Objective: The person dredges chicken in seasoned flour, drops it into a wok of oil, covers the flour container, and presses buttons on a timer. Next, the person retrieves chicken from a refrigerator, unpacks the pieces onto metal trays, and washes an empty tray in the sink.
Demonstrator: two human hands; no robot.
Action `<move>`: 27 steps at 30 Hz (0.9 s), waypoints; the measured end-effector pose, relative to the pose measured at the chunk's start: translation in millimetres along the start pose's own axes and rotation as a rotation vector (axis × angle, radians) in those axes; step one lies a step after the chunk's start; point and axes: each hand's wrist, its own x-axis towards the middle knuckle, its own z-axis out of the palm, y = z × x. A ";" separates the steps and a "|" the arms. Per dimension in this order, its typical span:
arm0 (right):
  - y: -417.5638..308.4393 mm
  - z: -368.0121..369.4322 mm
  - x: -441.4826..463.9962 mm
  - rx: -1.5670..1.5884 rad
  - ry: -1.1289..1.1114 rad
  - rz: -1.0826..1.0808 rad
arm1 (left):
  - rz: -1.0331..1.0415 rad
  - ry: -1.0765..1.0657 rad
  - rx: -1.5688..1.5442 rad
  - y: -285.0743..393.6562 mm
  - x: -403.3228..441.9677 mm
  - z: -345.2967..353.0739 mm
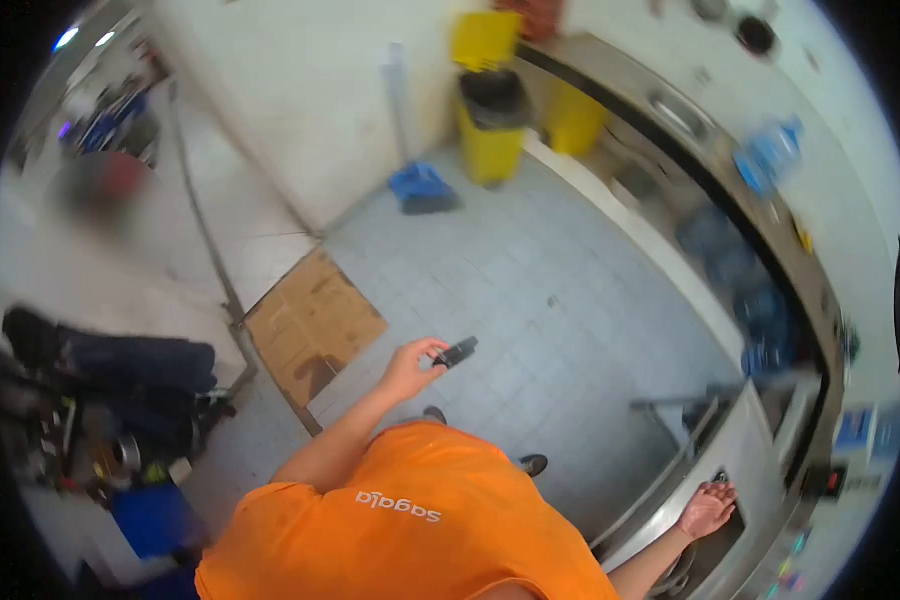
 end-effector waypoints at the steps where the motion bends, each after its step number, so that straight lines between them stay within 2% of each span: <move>1: 46.6 -1.3 30.3 -0.104 -0.001 0.049 | -0.025 0.065 -0.026 -24.4 -3.0 -23.9; 2: 95.5 -3.4 53.5 -0.541 0.115 0.112 | -0.038 0.143 -0.041 -43.0 -2.8 -42.6; 3: 145.9 -9.8 73.8 -1.154 0.108 0.204 | -0.074 0.210 -0.077 -56.1 -3.7 -61.1; 4: 188.5 -12.8 85.4 -1.551 -0.016 0.219 | -0.119 0.261 -0.122 -72.2 -9.0 -77.4; 5: 231.3 -9.2 94.6 -1.772 -0.132 0.215 | -0.212 0.318 -0.227 -93.2 -11.8 -97.9; 6: 272.4 -3.4 102.0 -1.854 -0.185 0.232 | -0.302 0.361 -0.344 -116.8 -18.0 -108.9; 7: 310.1 4.7 105.8 -1.800 -0.178 0.343 | -0.364 0.448 -0.475 -162.8 -30.9 -115.6; 8: 351.8 -9.8 121.1 -1.537 -0.062 0.654 | -0.424 0.533 -0.607 -212.6 -47.5 -111.6; 9: 393.4 -23.9 136.3 -1.302 0.108 0.925 | -0.588 0.542 -0.494 -247.5 -72.3 -113.5; 11: 473.7 30.1 127.0 -1.677 -0.435 0.870 | -0.863 0.517 -0.181 -292.5 -133.5 -131.6; 12: 517.9 57.9 132.2 -1.675 -0.487 0.887 | -0.936 0.563 -0.144 -360.3 -178.5 -113.8; 13: 563.4 85.4 139.6 -1.670 -0.539 0.905 | -1.194 0.630 -0.157 -364.1 -203.0 -119.9; 14: 605.1 113.9 144.5 -1.667 -0.585 0.931 | -1.466 0.693 -0.222 -318.6 -207.3 -145.0; 15: 649.6 149.6 149.7 -1.661 -0.522 0.946 | -1.572 1.014 -0.023 -341.0 -232.5 -123.6; 16: 700.8 175.7 157.2 -1.654 -0.461 0.961 | -1.692 1.090 -0.074 -335.0 -245.9 -128.9; 17: 766.7 176.4 173.5 -1.660 -0.874 0.735 | -1.754 1.127 -0.158 -322.6 -245.9 -146.3; 19: 857.2 237.4 171.5 -1.677 -1.272 0.540 | -1.750 1.181 -0.277 -311.4 -227.6 -187.9; 20: 908.7 317.8 159.8 -1.737 -1.271 0.576 | -1.713 1.211 -0.322 -315.2 -212.4 -212.0; 22: 1036.6 389.9 147.7 -1.457 -1.676 0.319 | -1.639 1.253 -0.385 -320.4 -176.1 -254.8; 23: 1071.4 473.0 126.8 -1.524 -1.613 0.500 | -1.599 1.277 -0.402 -324.0 -158.1 -273.0; 26: 1228.0 625.9 71.9 -1.263 -1.933 0.337 | -1.485 1.330 -0.425 -348.5 -102.9 -338.0; 27: 1263.7 682.6 45.1 -1.218 -1.919 0.374 | -1.444 1.340 -0.414 -359.5 -86.3 -361.2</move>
